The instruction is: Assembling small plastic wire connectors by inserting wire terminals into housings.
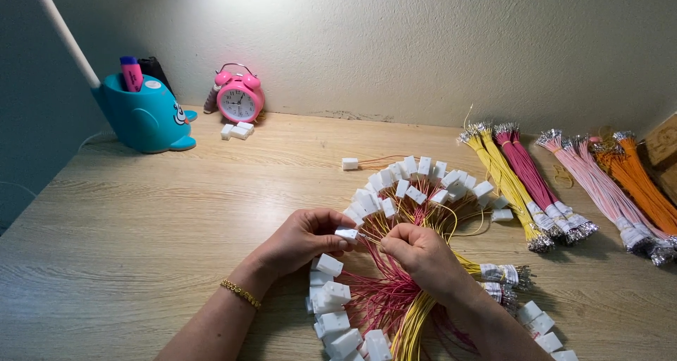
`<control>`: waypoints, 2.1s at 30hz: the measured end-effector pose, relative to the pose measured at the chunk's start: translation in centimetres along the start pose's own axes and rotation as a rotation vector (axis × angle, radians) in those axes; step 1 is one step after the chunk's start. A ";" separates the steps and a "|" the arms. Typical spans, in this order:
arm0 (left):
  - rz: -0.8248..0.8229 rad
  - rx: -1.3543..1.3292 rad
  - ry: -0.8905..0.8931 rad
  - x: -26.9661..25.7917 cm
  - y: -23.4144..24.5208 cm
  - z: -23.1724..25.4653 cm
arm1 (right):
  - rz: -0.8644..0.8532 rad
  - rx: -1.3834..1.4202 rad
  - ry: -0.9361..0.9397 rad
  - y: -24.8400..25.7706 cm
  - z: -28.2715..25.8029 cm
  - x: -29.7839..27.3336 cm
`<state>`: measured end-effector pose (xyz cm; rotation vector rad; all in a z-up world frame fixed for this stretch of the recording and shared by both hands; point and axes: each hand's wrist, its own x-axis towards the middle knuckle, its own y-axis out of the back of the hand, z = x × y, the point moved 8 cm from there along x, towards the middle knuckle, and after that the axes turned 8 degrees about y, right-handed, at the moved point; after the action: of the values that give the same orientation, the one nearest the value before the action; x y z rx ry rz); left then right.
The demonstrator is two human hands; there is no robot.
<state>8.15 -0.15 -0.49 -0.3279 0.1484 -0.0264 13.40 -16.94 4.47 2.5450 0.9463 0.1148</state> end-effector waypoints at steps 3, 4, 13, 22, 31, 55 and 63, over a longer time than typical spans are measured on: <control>-0.012 0.004 -0.013 -0.1 -0.2 0.2 | -0.011 0.015 -0.035 -0.2 -0.7 -0.2; -0.013 0.005 -0.012 -0.1 -0.2 0.2 | -0.010 0.016 -0.035 -0.3 -0.9 -0.2; 0.000 0.012 -0.006 0.2 0.1 -0.2 | 0.008 -0.056 -0.068 -0.6 -1.0 0.3; 0.017 0.134 0.000 0.4 0.3 -0.5 | 0.039 -0.009 -0.003 -0.6 -1.1 0.4; 0.019 0.143 -0.019 0.5 0.1 -0.4 | 0.063 -0.014 0.001 -0.6 -1.7 0.3; 0.072 0.044 0.005 -0.2 -0.2 0.2 | 0.022 -0.144 0.024 -1.6 -2.4 0.4; 0.046 0.077 -0.043 -0.2 -0.2 0.1 | 0.029 -0.218 0.054 -1.7 -2.3 0.3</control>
<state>8.01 -0.33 -0.35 -0.2478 0.1115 0.0202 12.11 -14.75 5.84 2.3654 0.8659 0.2811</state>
